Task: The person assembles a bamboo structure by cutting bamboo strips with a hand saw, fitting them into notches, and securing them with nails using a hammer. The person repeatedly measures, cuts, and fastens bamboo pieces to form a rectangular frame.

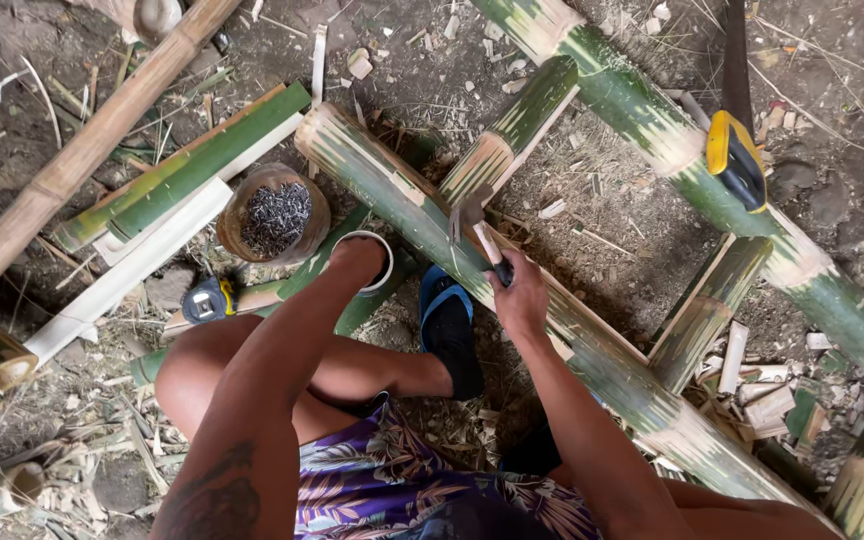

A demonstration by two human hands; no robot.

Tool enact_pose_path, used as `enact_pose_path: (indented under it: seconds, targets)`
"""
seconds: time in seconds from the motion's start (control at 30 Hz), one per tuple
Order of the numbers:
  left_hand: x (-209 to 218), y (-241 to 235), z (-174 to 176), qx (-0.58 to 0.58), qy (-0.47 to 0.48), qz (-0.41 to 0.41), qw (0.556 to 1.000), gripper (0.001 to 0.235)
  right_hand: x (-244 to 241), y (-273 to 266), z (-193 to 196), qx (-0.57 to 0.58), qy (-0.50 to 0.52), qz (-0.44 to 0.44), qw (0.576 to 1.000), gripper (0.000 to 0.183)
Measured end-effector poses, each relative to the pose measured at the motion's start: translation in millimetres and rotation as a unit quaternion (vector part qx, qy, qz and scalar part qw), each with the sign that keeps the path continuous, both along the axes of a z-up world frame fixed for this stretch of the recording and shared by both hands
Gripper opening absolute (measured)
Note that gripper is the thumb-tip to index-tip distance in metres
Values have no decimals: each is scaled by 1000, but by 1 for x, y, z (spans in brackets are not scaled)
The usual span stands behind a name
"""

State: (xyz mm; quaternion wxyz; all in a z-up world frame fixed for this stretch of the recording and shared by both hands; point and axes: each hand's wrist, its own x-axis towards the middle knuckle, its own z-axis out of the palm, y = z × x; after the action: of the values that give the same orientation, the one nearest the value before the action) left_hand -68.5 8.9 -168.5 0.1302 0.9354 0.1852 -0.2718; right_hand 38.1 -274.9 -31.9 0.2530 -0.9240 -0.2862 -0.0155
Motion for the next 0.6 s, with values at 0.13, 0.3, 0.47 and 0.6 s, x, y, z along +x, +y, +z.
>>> enact_pose_path:
  seconds: [0.13,0.3,0.47,0.6]
  targets:
    - [-2,1,4,19,48,-24,998,27,-7,-9,-8,-40,24,13,999,41]
    - [3,1,34,19,76,2,997,35,5,-9,-17,-92,-62,57,992,33]
    - [0,19,97,8,70,-25,997,29,22,-3,-15,-70,148,-23,986,34]
    - [17,21,158,-74,100,-106,987,22,25,-8,-14,58,143,-28,988,44]
